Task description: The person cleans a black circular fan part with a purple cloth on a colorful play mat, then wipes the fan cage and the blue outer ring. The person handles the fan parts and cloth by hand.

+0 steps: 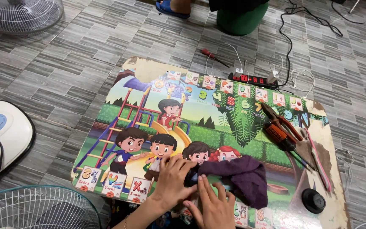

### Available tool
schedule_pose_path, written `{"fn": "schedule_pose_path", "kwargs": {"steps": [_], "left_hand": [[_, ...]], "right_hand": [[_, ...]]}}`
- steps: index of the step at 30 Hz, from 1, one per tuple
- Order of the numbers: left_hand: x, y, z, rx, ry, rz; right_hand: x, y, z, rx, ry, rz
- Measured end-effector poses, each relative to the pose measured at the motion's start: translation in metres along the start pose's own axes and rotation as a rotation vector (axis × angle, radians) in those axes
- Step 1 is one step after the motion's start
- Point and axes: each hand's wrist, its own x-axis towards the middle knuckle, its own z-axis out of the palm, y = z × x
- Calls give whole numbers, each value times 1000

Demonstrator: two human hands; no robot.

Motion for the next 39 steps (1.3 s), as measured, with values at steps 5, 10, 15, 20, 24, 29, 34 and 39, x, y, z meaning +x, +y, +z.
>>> {"fn": "schedule_pose_path", "kwargs": {"steps": [5, 10, 15, 20, 24, 29, 34, 39], "left_hand": [[-4, -6, 11, 17, -24, -19], [-3, -6, 6, -9, -12, 26], [-5, -6, 3, -26, -13, 52], [-5, -5, 1, -36, -26, 7], [-5, -5, 4, -25, -29, -29], [-5, -7, 6, -34, -45, -51], [-5, -7, 5, -22, -70, -53], [-7, -9, 8, -20, -106, -58]], "right_hand": [[1, -3, -7, 3, -31, 6], [19, -5, -10, -16, -13, 3], [44, -6, -15, 43, -52, 56], [41, 0, -11, 92, -51, 40], [31, 6, -12, 134, -31, -8], [30, 5, -24, 157, -10, -19], [26, 6, -23, 93, -11, -2], [28, 4, -31, 124, -54, 44]]}}
